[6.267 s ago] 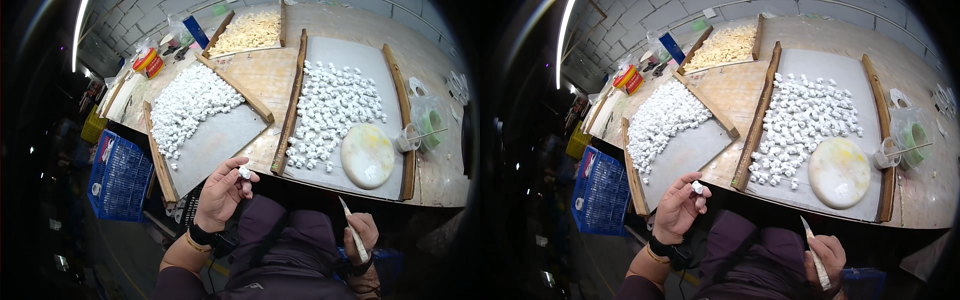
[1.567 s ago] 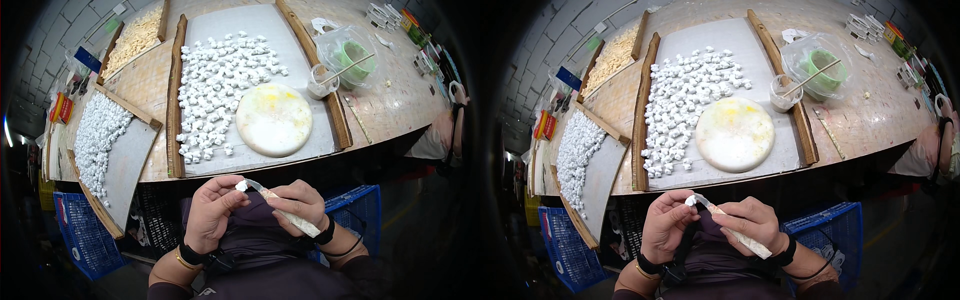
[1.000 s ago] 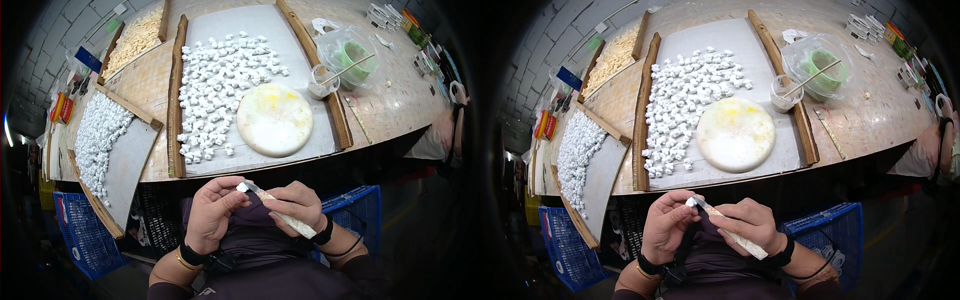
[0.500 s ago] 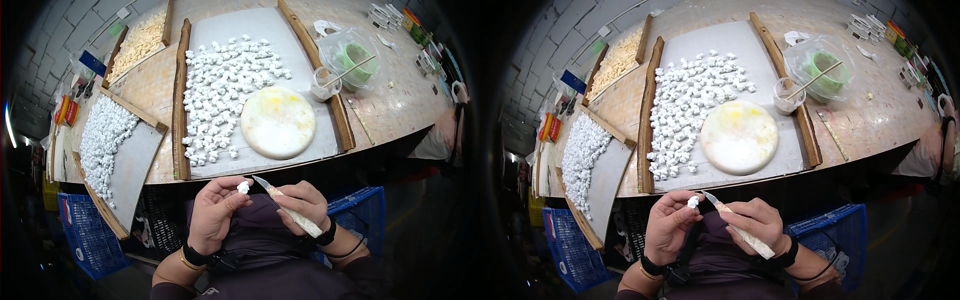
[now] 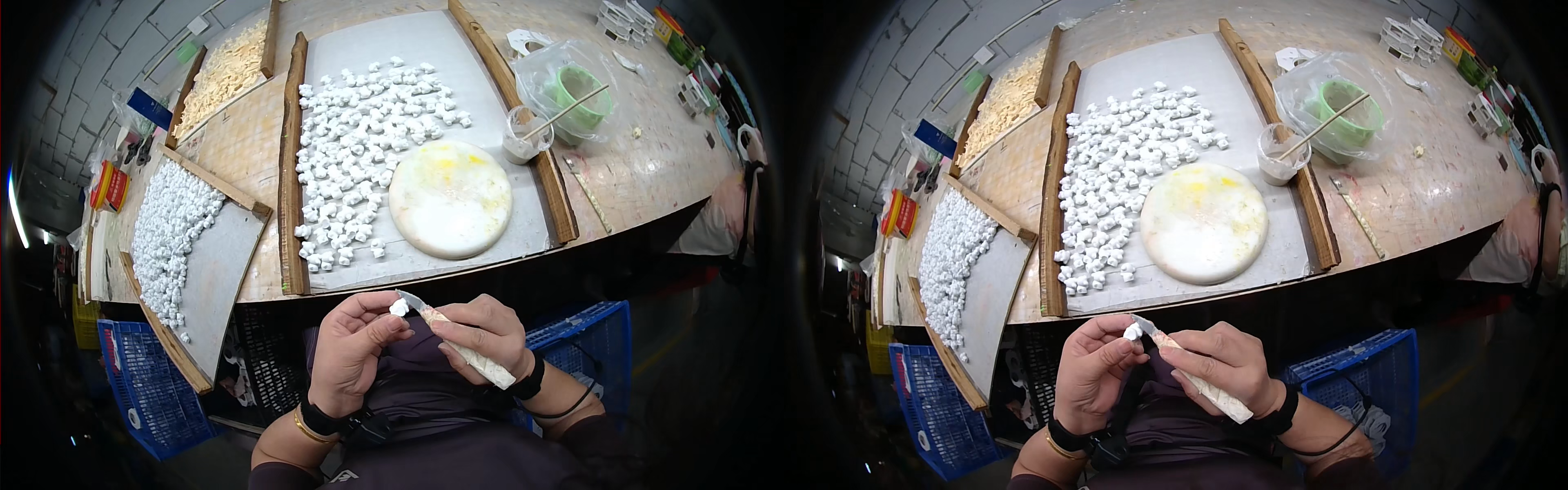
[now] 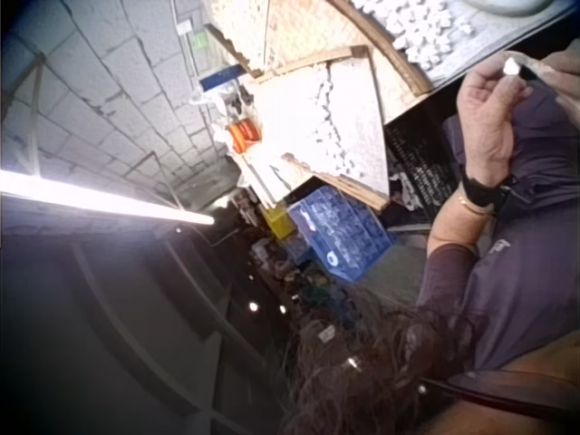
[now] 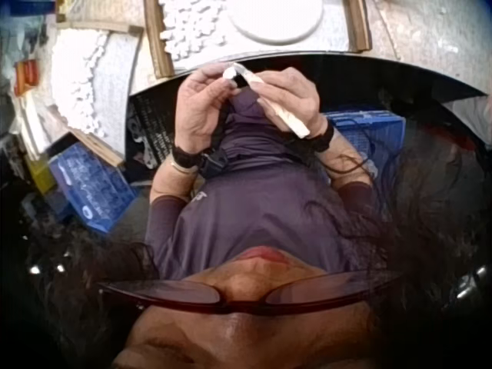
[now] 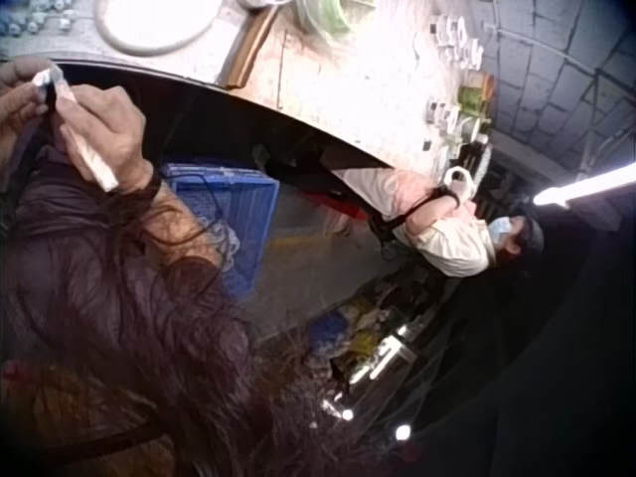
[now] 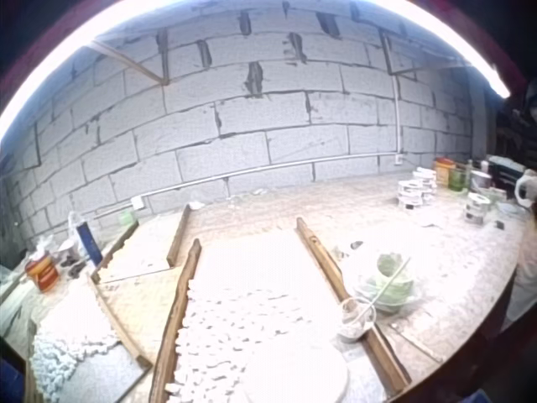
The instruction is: Deburring and inspecting small white plastic parts using a hand tool on a factory workbench.
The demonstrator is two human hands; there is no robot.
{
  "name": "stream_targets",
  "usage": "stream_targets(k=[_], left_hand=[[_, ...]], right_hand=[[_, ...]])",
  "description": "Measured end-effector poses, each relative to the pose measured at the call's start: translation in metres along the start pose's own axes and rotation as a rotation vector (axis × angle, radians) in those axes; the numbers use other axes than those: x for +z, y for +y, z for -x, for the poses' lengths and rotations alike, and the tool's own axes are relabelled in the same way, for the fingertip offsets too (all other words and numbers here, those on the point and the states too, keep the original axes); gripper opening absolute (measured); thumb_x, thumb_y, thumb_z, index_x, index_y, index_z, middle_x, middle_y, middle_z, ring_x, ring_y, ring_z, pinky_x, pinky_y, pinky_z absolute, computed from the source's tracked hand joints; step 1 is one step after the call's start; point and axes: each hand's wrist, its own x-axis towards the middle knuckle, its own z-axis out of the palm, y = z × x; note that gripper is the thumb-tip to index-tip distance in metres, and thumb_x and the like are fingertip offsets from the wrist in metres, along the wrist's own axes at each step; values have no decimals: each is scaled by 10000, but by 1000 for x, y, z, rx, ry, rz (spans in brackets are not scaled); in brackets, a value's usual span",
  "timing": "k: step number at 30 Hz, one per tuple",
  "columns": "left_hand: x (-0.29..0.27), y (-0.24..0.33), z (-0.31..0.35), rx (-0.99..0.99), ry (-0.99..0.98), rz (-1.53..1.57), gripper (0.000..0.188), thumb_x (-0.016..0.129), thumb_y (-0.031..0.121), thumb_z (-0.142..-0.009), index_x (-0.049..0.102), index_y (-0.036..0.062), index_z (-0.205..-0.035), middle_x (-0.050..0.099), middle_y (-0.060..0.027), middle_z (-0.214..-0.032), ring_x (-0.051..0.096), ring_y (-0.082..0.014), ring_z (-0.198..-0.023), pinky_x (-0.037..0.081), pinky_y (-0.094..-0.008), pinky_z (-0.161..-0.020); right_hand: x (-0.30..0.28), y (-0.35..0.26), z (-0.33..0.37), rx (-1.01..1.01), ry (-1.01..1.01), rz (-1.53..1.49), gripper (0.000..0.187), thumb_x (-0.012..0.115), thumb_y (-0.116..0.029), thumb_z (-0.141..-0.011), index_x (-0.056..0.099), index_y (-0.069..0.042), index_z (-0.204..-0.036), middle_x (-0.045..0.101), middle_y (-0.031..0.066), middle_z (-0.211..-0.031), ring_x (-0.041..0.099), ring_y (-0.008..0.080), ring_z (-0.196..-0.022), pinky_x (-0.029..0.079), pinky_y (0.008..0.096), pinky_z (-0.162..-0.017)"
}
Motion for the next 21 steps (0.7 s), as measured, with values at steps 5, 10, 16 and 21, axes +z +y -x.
stream_targets(k=[5, 10, 16, 21], left_hand=[[3, 2, 0, 19, 24, -27, 273, 639, -19, -855, 575, -72, -1115, 656, -195, -1064, 684, -171, -833, 589, -299, -767], [2, 1, -1, 17, 15, -16, 274, 634, -21, -857, 574, -73, -1120, 655, -200, -1069, 684, -169, -829, 590, -294, -762], [-1, -1, 0, -7, -6, -10, 277, 645, -30, -852, 575, -62, -1117, 659, -176, -1076, 665, -161, -859, 571, -286, -788], [7, 5, 2, 18, 30, -48, 280, 649, -40, -842, 571, -61, -1111, 651, -189, -1092, 662, -163, -869, 573, -292, -791]], right_hand=[[-2, 0, 1, 37, 35, 30, 349, 715, 8, -677, 700, -52, -1020, 678, 94, -990, 584, 168, -649, 458, 262, -545], [-4, -3, 3, 4, -2, -15, 345, 719, 6, -674, 703, -57, -1013, 678, 89, -993, 586, 167, -646, 463, 260, -543], [-3, 0, 2, 2, -43, 44, 311, 700, -31, -724, 674, -35, -1034, 667, 123, -998, 606, 192, -691, 472, 281, -577], [-6, 3, 8, 108, 51, -19, 306, 685, -50, -756, 650, 10, -1054, 656, 171, -982, 619, 229, -721, 493, 297, -600]])
